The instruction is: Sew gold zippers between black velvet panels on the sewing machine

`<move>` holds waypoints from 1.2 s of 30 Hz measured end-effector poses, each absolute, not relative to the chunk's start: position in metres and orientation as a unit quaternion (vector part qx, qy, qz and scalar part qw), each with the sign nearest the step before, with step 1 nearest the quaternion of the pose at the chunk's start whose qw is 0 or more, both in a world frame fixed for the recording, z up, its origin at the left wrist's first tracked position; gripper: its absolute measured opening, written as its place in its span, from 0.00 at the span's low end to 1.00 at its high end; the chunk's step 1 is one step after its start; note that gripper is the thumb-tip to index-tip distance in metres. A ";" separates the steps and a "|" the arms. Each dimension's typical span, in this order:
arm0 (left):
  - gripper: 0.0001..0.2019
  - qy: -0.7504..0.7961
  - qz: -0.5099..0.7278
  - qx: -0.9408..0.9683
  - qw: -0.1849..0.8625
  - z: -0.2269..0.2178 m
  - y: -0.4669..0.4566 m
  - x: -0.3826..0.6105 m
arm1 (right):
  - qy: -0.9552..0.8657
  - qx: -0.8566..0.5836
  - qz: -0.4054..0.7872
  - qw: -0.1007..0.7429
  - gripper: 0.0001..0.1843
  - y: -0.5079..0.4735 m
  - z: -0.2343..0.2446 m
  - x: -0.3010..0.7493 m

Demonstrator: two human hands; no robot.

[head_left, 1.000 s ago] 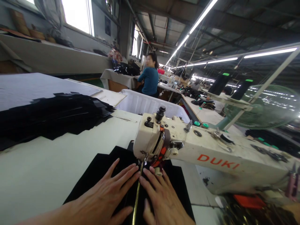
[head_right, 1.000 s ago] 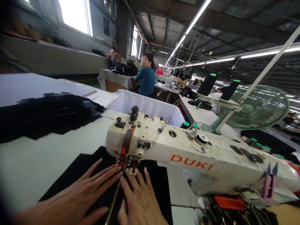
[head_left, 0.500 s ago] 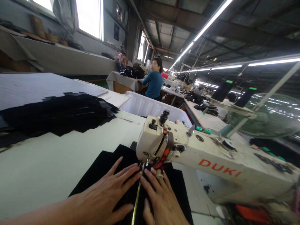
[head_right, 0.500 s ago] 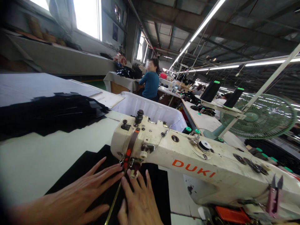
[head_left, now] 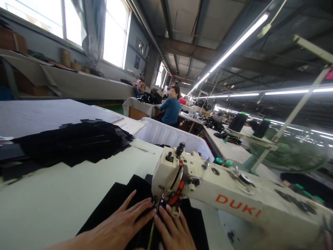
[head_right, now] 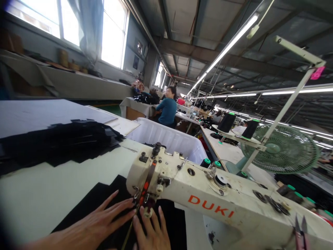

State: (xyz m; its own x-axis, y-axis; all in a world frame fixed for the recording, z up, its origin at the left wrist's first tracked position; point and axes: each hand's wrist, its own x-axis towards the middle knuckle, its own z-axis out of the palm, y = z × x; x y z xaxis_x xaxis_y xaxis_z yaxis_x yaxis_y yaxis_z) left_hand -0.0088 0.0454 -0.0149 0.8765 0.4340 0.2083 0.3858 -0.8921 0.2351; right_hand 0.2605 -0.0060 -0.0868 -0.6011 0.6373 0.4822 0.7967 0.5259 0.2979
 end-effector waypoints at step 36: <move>0.24 0.227 0.094 0.939 0.240 -0.001 -0.040 -0.058 | -0.823 -0.503 0.087 0.249 0.22 -0.123 -0.007 0.207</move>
